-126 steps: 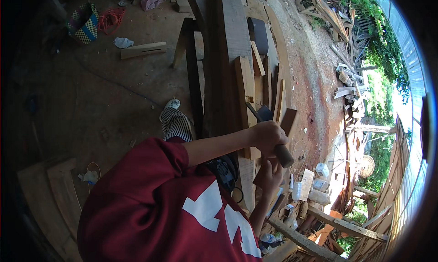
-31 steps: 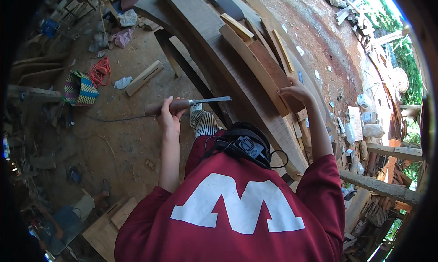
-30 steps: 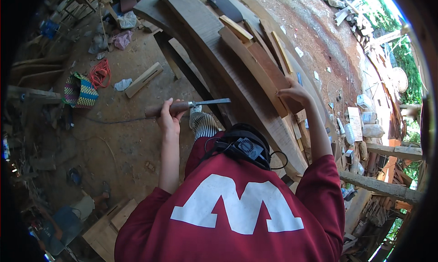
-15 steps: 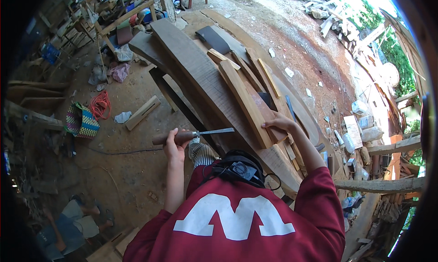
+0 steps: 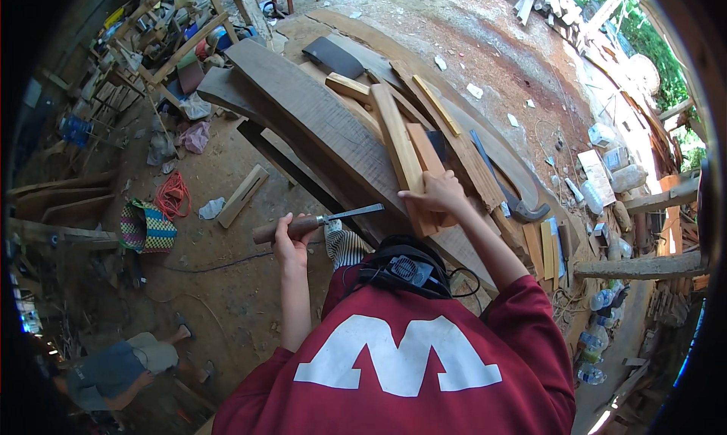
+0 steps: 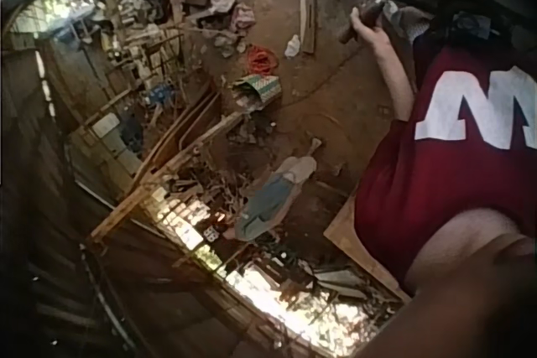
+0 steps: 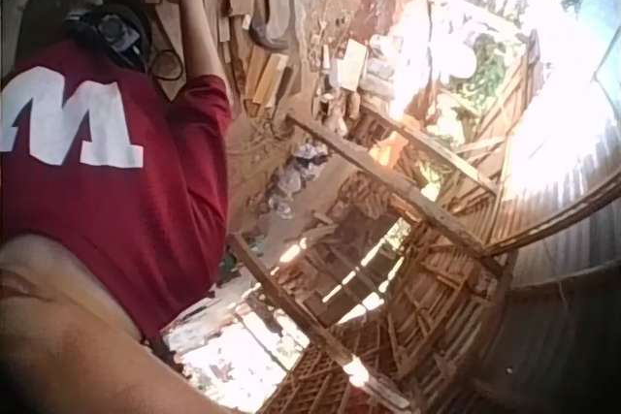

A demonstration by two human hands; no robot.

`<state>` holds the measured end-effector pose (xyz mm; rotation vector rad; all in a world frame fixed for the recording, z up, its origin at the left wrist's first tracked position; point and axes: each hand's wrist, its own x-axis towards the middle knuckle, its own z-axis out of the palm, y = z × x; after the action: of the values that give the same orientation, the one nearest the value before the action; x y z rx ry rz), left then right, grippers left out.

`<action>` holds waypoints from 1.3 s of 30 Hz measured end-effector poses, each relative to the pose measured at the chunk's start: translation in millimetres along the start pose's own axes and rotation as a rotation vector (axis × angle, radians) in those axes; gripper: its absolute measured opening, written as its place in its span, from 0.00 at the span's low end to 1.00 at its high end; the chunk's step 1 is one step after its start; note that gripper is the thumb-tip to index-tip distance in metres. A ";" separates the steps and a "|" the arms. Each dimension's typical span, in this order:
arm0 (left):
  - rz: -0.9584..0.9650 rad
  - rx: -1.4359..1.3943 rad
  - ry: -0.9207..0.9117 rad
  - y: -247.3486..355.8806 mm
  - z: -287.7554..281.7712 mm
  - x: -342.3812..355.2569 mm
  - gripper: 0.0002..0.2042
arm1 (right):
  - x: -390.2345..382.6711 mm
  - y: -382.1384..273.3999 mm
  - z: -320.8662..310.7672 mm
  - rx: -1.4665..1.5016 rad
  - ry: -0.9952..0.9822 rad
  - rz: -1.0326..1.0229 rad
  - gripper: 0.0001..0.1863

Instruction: The person handles wooden pieces on a workbench, then carves a wooden piece using a hand chisel and tests its fit with another piece of wood.

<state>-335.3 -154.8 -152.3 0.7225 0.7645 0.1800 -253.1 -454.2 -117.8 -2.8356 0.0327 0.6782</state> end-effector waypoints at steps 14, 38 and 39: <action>0.178 0.092 0.019 9.9 -9.6 -10.5 0.17 | -11.3 38.8 21.7 -0.065 0.372 -0.307 0.32; 0.670 0.430 -0.490 -2.6 102.4 -61.7 0.13 | -52.1 84.3 35.3 0.095 0.348 -0.412 0.29; 0.615 0.431 -0.393 -6.9 103.9 -59.9 0.12 | -51.6 85.1 36.1 0.094 0.316 -0.390 0.29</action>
<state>-307.8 -238.9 -71.0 1.3489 0.1811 0.4211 -321.5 -530.7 -144.1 -2.7101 -0.4125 0.1410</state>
